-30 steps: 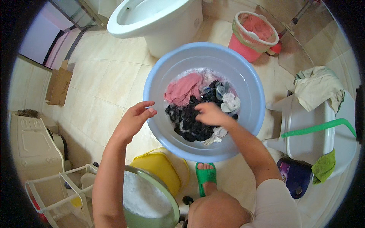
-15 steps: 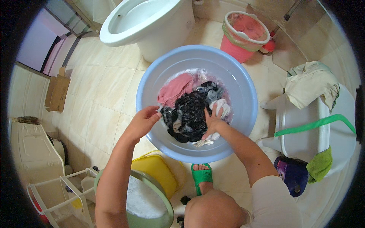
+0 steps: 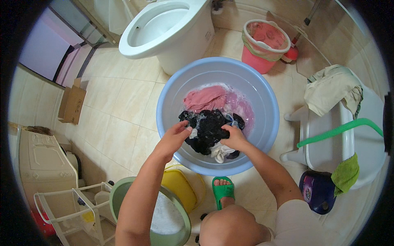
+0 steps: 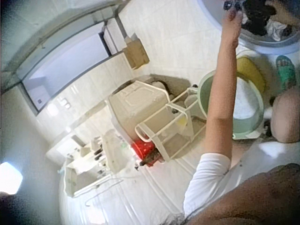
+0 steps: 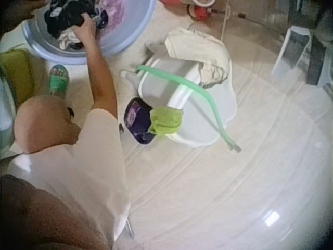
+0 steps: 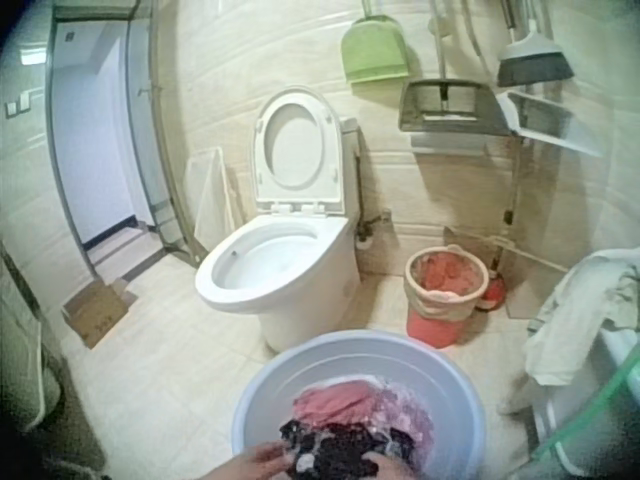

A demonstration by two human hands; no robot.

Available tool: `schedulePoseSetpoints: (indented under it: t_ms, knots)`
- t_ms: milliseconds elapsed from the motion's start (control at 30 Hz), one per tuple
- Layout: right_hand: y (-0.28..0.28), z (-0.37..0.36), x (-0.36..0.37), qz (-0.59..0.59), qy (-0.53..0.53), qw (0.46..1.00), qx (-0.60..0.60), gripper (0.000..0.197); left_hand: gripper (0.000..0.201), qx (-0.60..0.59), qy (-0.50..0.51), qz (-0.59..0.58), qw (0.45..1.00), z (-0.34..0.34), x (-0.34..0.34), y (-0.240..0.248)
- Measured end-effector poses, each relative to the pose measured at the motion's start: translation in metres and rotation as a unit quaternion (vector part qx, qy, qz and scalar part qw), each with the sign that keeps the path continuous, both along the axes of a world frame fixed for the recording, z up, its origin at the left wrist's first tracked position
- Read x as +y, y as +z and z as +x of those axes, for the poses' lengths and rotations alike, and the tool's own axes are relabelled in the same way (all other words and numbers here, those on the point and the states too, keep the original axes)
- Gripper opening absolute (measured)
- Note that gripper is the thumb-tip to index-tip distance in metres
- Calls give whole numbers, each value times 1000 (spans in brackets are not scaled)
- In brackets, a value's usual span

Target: The person washes clothes by hand in a blue basin and then transfers them to a green bucket of water to continue scrubbing.

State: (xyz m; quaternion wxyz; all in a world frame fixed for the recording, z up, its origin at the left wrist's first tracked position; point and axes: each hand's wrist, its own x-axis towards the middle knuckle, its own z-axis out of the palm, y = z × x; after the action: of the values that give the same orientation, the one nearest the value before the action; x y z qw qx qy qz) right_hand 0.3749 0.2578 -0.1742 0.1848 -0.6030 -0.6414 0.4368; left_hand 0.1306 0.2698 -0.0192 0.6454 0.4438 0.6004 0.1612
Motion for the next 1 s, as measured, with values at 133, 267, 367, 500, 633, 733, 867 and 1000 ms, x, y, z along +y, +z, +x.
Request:
schedulePoseSetpoints:
  t_ms: [133,267,367,500,633,733,867,1000]
  knots:
    - [31,-3,-5,67,-70,986,139,52,74,25,124,-75,989,25,4,-5]
    - [93,-7,-5,137,-92,934,317,51,75,-76,176,-195,962,22,17,-31]
    - [155,-11,1,132,-63,909,390,49,68,-317,190,-248,896,19,18,-25]
    - [218,-14,13,202,46,886,415,46,55,-181,-5,278,944,42,25,5]
    - [223,-28,30,185,13,842,507,44,52,-42,-22,410,911,50,29,39]
    - [217,-33,44,129,-18,831,541,37,57,-281,99,336,893,44,25,45]
    - [205,-43,52,122,-115,819,549,39,62,-546,249,-7,800,48,11,80]
    - [218,-37,34,-32,-47,776,628,50,51,-474,313,67,820,51,10,81]
